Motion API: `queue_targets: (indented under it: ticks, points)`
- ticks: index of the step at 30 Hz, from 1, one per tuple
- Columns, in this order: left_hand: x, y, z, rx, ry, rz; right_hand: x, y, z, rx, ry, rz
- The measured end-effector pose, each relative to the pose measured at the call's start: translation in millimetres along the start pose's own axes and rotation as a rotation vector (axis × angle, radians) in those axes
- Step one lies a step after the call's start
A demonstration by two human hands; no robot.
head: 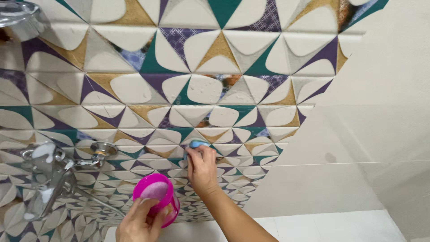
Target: The person scrubs patterned bathroom wall tiles using a blue sponge and a pink container of cleaning solution. They repeatedly dip the sponge into the container and scrub the tiles around the shower fixtures and along the wall.
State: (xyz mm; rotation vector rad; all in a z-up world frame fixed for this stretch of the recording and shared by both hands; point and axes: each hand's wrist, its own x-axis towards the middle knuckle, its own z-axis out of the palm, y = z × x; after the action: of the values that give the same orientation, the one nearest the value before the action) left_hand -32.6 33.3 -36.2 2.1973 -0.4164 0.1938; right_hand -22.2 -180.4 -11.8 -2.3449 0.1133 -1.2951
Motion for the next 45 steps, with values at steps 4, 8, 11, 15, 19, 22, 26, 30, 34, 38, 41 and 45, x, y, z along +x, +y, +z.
queue_targets:
  ticks: [4,8,11,15,19,22,26,30,34,38,41,45]
  points:
    - [1,-24,-11,-0.051,0.025,0.078,32,-33,11,-0.059,0.086,-0.151]
    - [2,-44,-23,-0.082,0.031,0.054,36,-52,37,-0.055,-0.001,-0.278]
    - [5,-54,-33,-0.08,0.043,0.05,24,-49,57,-0.101,-0.145,-0.365]
    - [11,-68,-55,-0.024,-0.003,0.093,-4,-38,75,-0.101,-0.294,-0.451]
    - [16,-78,-70,-0.003,-0.082,0.03,-20,-40,82,-0.145,-0.392,-0.386]
    - [16,-86,-80,0.093,-0.084,0.063,-16,-54,84,-0.148,-0.297,-0.331]
    - [20,-101,-86,0.078,-0.054,0.167,-4,-76,92,-0.184,-0.196,-0.322]
    - [19,-122,-85,0.103,-0.089,0.136,-6,-80,97,-0.206,-0.258,-0.36]
    - [16,-142,-86,0.181,-0.039,0.257,-24,-81,107,-0.217,-0.393,-0.342]
    - [17,-158,-94,0.16,-0.175,0.197,-42,-88,128,-0.238,-0.518,-0.336]
    - [18,-172,-98,0.146,-0.23,0.164,-50,-98,153,-0.279,-0.586,-0.388]
    - [17,-197,-96,0.123,-0.176,0.233,-63,-104,178,-0.324,-0.615,-0.44]
